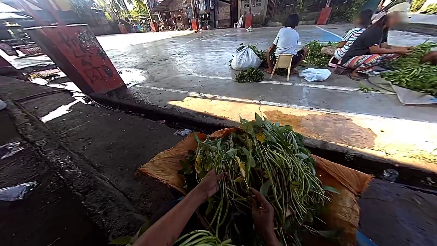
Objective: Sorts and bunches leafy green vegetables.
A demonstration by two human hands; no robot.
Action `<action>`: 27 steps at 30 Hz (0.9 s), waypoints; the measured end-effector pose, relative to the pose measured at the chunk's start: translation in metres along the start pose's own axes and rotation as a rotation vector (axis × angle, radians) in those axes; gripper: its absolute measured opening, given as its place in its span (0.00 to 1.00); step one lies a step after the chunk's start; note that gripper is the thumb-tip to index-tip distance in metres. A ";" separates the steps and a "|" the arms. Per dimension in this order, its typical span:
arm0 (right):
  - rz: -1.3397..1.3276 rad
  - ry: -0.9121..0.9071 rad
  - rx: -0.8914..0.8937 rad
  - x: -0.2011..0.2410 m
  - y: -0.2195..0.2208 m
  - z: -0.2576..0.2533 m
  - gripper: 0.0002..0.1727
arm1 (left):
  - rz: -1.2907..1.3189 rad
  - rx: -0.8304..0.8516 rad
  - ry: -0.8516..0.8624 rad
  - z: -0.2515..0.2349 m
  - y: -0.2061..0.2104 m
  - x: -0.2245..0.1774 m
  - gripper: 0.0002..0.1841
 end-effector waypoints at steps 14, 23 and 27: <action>0.083 0.013 0.072 -0.004 0.026 0.012 0.11 | -0.067 0.052 0.116 -0.002 0.005 -0.002 0.11; 0.181 0.150 0.238 -0.021 0.044 0.008 0.11 | -0.173 0.086 0.158 -0.004 0.012 -0.002 0.12; 0.308 0.232 0.417 -0.023 0.054 0.006 0.14 | -0.345 0.128 0.196 -0.008 0.008 0.002 0.12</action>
Point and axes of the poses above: each hand's wrist, its own z-axis away from the middle knuckle, its own y-axis out of the palm, x = y × z, the point moved 8 cm from there along -z, towards the middle knuckle, and after that the axes turned 10 degrees about y, right-handed, at the moved point
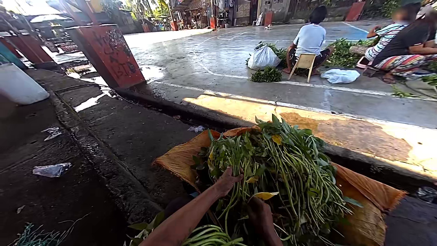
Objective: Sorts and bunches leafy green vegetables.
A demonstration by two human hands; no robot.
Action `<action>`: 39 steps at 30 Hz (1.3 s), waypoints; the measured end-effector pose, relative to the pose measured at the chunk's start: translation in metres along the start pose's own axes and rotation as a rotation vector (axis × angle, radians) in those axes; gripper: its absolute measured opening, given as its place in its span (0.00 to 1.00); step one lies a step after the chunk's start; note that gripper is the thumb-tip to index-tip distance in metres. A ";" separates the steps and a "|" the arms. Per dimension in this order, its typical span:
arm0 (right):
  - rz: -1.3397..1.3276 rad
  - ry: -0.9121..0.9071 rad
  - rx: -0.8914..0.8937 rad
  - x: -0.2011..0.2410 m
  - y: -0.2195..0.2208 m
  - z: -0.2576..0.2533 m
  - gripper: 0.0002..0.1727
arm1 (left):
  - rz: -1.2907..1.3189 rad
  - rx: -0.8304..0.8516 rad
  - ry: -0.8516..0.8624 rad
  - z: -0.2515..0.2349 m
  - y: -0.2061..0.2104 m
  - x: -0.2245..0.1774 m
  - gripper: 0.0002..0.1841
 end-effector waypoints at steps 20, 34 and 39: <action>-1.319 0.470 -0.164 0.024 0.003 -0.051 0.08 | 0.000 0.008 -0.013 0.003 0.005 0.003 0.15; -0.931 0.290 -0.318 0.031 -0.011 -0.050 0.06 | -0.111 0.078 0.020 0.008 0.014 0.005 0.19; -0.914 0.342 -0.373 0.027 -0.007 -0.042 0.08 | -0.110 0.006 0.012 0.009 0.008 0.003 0.12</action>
Point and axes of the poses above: each hand's wrist, its own z-axis away from the middle knuckle, its own y-axis out of the palm, x = y × z, the point moved 8 cm from there along -z, towards the middle knuckle, and after that the axes turned 10 degrees about y, right-handed, at the moved point
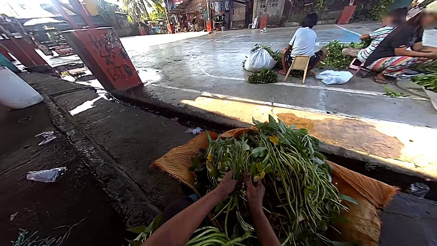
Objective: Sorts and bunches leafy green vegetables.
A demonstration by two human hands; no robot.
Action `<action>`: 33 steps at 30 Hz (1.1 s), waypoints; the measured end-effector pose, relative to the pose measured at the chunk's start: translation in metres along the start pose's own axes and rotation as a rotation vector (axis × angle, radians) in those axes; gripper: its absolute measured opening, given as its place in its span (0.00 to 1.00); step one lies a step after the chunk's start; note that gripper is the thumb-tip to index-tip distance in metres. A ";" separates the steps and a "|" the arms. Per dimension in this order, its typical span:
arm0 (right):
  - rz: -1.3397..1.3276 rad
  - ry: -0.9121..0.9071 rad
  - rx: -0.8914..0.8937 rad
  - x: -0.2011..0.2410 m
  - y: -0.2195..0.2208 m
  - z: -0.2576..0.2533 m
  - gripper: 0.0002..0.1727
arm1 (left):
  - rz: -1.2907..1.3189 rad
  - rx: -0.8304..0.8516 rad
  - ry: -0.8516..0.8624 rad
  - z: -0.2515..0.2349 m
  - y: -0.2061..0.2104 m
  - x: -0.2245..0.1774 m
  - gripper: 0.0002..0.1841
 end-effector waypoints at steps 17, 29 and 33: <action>-0.244 -0.087 0.150 0.008 0.002 0.014 0.12 | 0.053 -0.117 -0.101 -0.005 -0.010 0.011 0.09; -0.594 0.081 0.171 -0.005 0.004 -0.006 0.12 | 0.060 -0.105 -0.143 -0.002 -0.005 0.012 0.08; -0.553 0.073 0.307 -0.020 0.007 -0.002 0.17 | 0.010 -0.216 -0.116 -0.004 -0.019 0.007 0.11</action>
Point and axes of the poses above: each hand's wrist, its own z-axis away from the middle knuckle, its own y-axis out of the palm, x = y × z, the point moved 8 cm from there along -z, towards the middle knuckle, and after that the axes turned 10 degrees about y, right-handed, at the moved point
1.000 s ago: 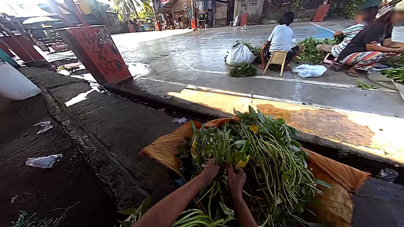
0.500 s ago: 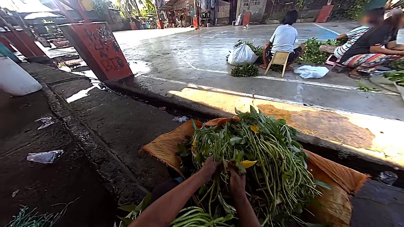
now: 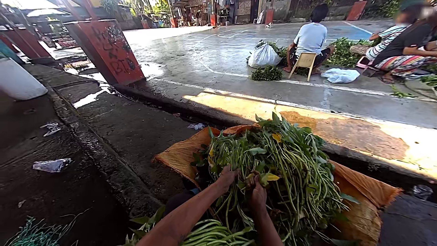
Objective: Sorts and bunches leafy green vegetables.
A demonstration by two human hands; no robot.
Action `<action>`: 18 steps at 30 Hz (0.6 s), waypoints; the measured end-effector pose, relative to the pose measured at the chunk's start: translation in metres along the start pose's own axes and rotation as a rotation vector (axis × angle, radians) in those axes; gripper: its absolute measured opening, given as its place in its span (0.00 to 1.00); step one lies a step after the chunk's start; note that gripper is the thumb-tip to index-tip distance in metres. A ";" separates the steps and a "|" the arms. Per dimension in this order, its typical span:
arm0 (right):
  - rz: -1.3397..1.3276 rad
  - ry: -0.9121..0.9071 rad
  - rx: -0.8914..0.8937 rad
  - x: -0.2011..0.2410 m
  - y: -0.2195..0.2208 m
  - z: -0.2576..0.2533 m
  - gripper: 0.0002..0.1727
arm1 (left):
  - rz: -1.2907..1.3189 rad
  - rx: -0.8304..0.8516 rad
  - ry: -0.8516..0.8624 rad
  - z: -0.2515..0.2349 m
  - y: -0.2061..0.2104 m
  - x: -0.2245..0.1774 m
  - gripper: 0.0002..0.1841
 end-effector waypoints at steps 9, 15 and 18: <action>2.054 0.631 0.475 -0.015 -0.083 0.072 0.34 | -0.122 -0.169 0.072 -0.004 -0.036 -0.021 0.12; 1.683 0.169 0.353 0.015 0.013 0.045 0.36 | -0.130 -0.085 0.047 -0.002 -0.020 -0.010 0.18; 1.479 0.161 0.355 -0.012 0.029 0.032 0.37 | -0.093 -0.076 0.032 -0.002 -0.016 -0.008 0.16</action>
Point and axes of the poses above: each hand's wrist, its own z-axis away from the middle knuckle, its own y-axis out of the palm, x = y × z, the point moved 8 cm from there along -z, towards the middle knuckle, and after that the axes turned 10 degrees about y, right-handed, at the moved point
